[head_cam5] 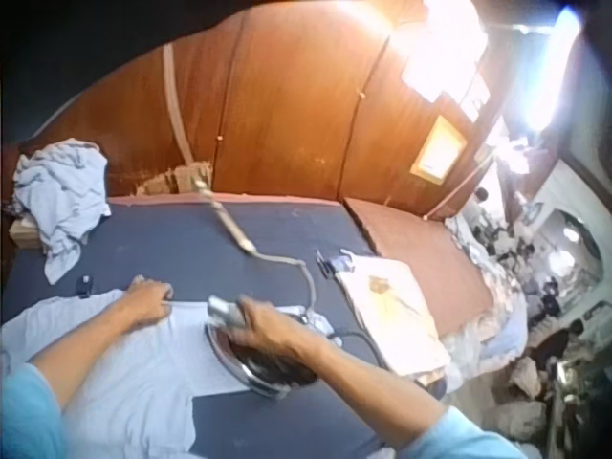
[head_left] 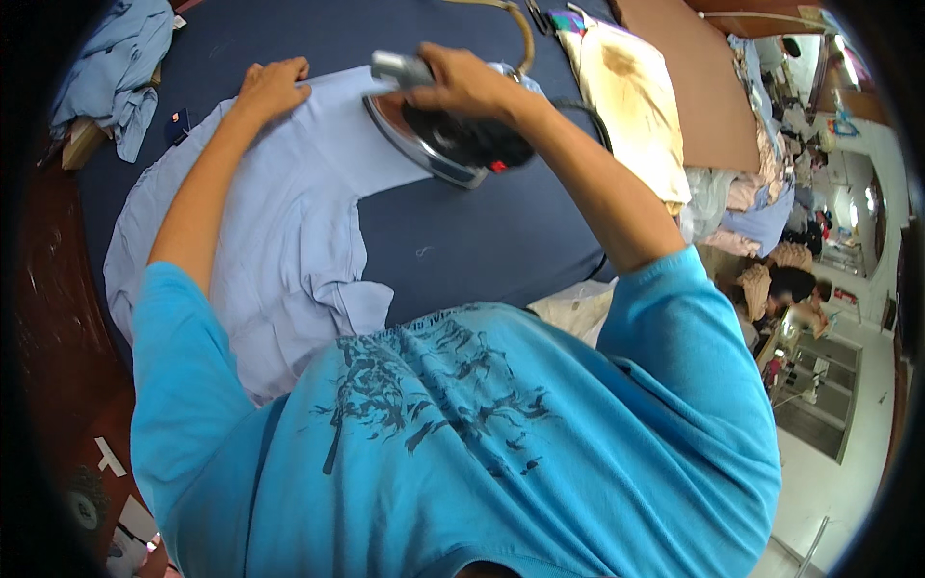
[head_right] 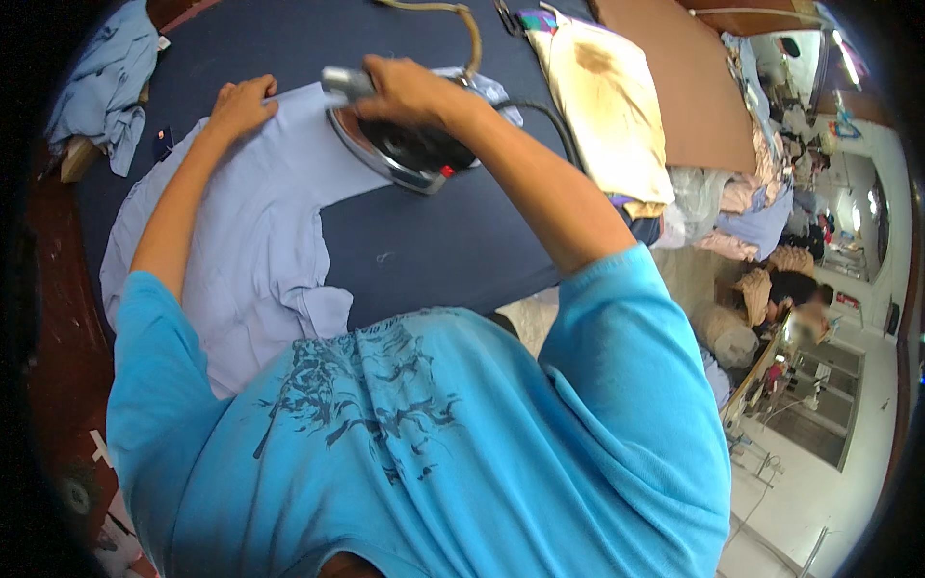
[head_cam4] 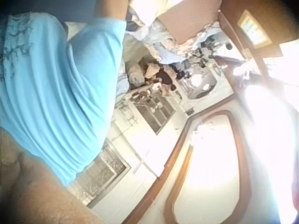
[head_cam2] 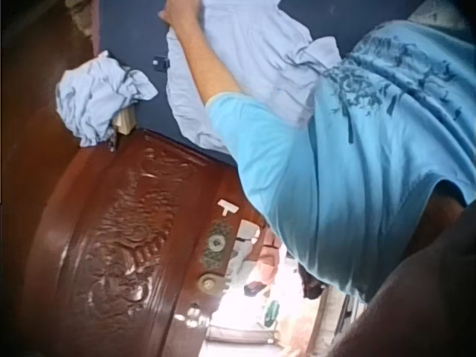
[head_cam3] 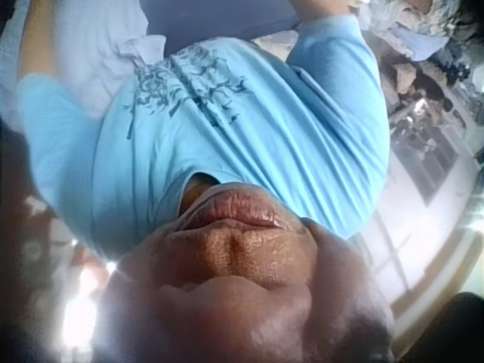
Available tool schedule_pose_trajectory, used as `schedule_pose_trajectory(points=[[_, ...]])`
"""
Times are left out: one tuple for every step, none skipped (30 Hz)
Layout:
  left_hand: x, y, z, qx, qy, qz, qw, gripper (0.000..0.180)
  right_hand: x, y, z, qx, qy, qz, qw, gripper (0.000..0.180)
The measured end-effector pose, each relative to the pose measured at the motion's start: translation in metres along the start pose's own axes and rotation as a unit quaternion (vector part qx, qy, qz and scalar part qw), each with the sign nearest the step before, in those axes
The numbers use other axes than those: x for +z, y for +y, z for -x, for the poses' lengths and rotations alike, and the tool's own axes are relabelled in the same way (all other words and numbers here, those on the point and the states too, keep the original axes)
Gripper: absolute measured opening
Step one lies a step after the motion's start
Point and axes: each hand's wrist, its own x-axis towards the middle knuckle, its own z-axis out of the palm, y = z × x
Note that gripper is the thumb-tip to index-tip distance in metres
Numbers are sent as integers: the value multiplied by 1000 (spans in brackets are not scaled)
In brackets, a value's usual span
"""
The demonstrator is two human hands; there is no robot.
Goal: The person irons several light blue shirts on a padded workspace using a steam iron, smoothing the fabric by hand and pressing various sections including the body and sleeves.
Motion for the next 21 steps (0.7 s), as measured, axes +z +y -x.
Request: schedule_pose_trajectory(points=[[6,-4,-3,17,46,-6,999,41,1,-3,-14,34,30,20,999,43],[14,-16,-6,35,94,-14,995,39,0,1,-31,71,43,-10,996,54],[17,-20,-10,60,141,-21,988,36,1,18,-51,51,62,-33,996,56],[17,-22,-9,54,130,-2,990,37,0,11,-57,28,102,13,994,54],[9,-19,-8,36,48,37,998,37,-4,5,-58,45,74,4,996,54],[-3,-15,-8,14,-30,76,997,37,0,3,-51,40,25,0,999,55],[-11,-14,-6,-15,-106,115,988,37,4,-6,-42,29,-27,-3,999,56],[-9,-18,1,-34,-147,125,981,39,3,-33,-19,17,-65,3,998,53],[-10,-18,6,-46,-184,132,973,42,2,-51,5,-17,-114,12,993,36],[-10,-20,12,-63,-219,141,963,44,-1,-66,30,-26,-169,0,985,39],[-11,-19,24,-112,-229,245,935,43,0,-65,48,-35,-209,28,977,40],[-10,-18,45,-165,-233,349,893,42,-3,-58,63,-16,-261,1,965,45],[-10,-23,65,-216,-230,449,836,40,-9,-49,79,-2,-250,-23,968,51],[-15,-34,83,-208,-261,569,752,41,-17,-30,97,-11,-197,-53,979,62],[-22,-48,105,-163,-221,658,701,42,-39,-30,111,80,-215,-80,970,72],[-37,-60,129,-109,-174,736,645,43,-51,-12,132,129,-158,-58,977,80],[-51,-73,156,-51,-123,801,584,44,-66,-2,150,160,-105,-70,979,81],[-65,-109,182,-8,-75,817,572,48,-80,10,164,209,-70,-27,975,80],[-98,-99,204,19,16,827,561,41,-86,35,175,157,23,-54,986,74],[-130,-90,226,51,105,829,548,34,-99,45,178,192,37,-61,979,71],[-175,-33,236,67,239,816,523,27,-111,55,179,231,55,-67,969,68]])
